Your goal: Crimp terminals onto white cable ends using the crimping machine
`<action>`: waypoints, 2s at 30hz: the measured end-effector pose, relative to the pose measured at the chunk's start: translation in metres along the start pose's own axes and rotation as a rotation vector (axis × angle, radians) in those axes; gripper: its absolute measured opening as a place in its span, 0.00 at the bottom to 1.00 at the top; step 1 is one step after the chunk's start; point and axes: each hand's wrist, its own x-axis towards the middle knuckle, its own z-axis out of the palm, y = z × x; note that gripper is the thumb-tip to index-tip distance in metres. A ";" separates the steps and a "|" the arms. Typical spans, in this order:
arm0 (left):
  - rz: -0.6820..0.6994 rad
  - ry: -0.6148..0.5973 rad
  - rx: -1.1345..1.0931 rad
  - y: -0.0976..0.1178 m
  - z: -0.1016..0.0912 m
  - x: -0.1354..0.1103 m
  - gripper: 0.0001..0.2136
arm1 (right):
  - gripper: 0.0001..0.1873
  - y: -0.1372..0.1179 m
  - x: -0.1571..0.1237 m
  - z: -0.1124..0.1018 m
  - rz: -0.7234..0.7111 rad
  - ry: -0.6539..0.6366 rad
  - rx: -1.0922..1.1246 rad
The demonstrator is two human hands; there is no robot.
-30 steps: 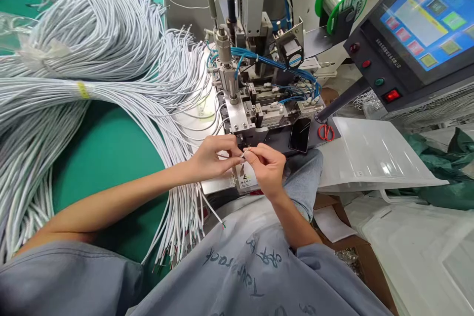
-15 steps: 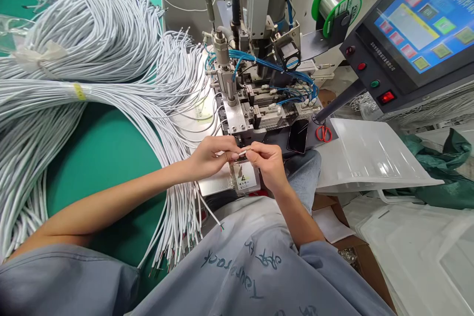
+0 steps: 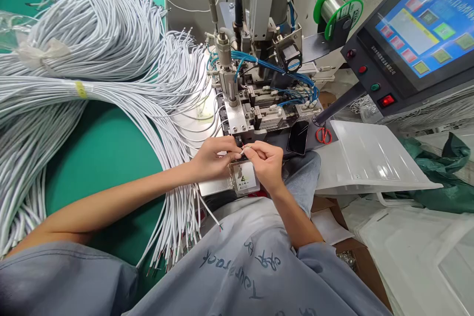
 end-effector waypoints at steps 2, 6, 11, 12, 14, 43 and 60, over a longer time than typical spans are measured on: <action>-0.091 0.007 -0.134 0.003 0.002 0.000 0.07 | 0.06 0.007 -0.007 0.012 0.060 0.085 0.167; -0.129 -0.010 -0.184 0.006 0.002 0.001 0.07 | 0.09 0.015 -0.015 0.020 0.143 0.172 0.258; -0.153 -0.022 -0.078 0.005 0.003 -0.001 0.09 | 0.10 0.011 -0.007 0.002 -0.147 0.117 -0.194; -0.159 -0.028 -0.066 0.005 0.004 -0.001 0.09 | 0.09 0.010 -0.005 -0.002 -0.214 0.091 -0.289; -0.171 -0.036 -0.058 0.005 0.004 -0.001 0.10 | 0.07 0.007 -0.002 -0.008 -0.330 0.069 -0.445; -0.036 -0.282 0.280 -0.003 0.002 -0.001 0.12 | 0.06 0.030 0.006 -0.017 0.011 -0.143 -0.220; 0.079 -0.554 0.785 -0.014 0.002 -0.001 0.12 | 0.07 0.057 0.023 -0.019 0.299 -0.192 -0.162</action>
